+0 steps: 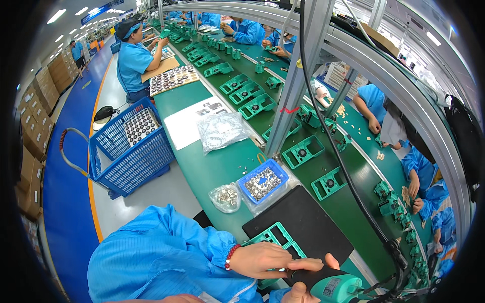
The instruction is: The person fastens electronic components into green plastic housings with screws using an electric screwdriver.
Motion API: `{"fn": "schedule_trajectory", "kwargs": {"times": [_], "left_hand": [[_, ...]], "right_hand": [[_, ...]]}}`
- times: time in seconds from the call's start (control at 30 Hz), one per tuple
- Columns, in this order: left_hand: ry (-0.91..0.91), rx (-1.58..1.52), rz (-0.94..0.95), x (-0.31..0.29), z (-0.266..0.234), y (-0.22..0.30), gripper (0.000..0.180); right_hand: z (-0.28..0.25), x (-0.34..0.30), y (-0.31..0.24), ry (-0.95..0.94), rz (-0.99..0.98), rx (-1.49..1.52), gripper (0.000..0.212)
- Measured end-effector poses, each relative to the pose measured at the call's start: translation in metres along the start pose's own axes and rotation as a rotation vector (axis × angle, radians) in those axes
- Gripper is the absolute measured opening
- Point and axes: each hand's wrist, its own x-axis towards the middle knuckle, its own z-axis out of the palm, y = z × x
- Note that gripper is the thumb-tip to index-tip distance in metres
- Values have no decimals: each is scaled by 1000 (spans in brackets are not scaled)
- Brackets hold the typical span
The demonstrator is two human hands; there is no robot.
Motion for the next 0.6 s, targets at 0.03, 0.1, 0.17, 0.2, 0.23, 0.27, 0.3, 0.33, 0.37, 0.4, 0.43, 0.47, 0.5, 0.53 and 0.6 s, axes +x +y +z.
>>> {"fn": "schedule_trajectory", "kwargs": {"times": [0.03, 0.1, 0.17, 0.2, 0.23, 0.27, 0.3, 0.33, 0.37, 0.4, 0.43, 0.47, 0.5, 0.53, 0.6], "left_hand": [[-5, 10, 16, 1, -1, 0, 14], [-5, 49, 62, 3, -1, -3, 23], [-67, 123, 53, 3, -1, -11, 46], [-24, 199, 44, 4, -6, -8, 56], [-68, 215, -11, 6, -6, -3, 61], [-134, 246, -98, 20, -10, 11, 60], [-247, 183, -114, 22, -9, 0, 64], [-250, 269, -102, 27, -11, 5, 64], [-246, 240, -114, 27, -12, 8, 64], [-204, 271, -105, 16, -12, -3, 63], [-216, 346, -83, 12, -15, -7, 55], [-253, 447, -85, 8, -18, 0, 53], [-172, 503, 2, 10, -12, -4, 43], [-209, 480, 33, 8, -12, -8, 43], [-584, 668, -333, -3, -28, -12, 38]], "right_hand": [[0, 0, 0, 10, -2, -12, 74], [-4, -2, 4, 10, -6, 98, 66], [-10, -7, 26, 80, -33, 178, 76], [-17, -6, 30, 16, 37, 153, 73], [-21, -5, 18, 5, 130, 178, 66], [-32, -8, 31, -3, 171, 63, 59], [-34, -11, 35, 42, 227, 106, 57], [-42, -2, 32, -33, 39, -162, 62], [-39, 2, 21, -29, 138, -52, 66], [-41, 6, 20, -42, -11, -96, 66], [-44, 13, 13, -35, -61, -128, 68], [-46, 14, 12, -13, -95, -94, 67], [-49, 14, 9, -4, -92, -95, 63], [-55, 12, 6, 1, -87, -86, 60], [-64, 8, 2, 46, -84, -88, 57]]}}
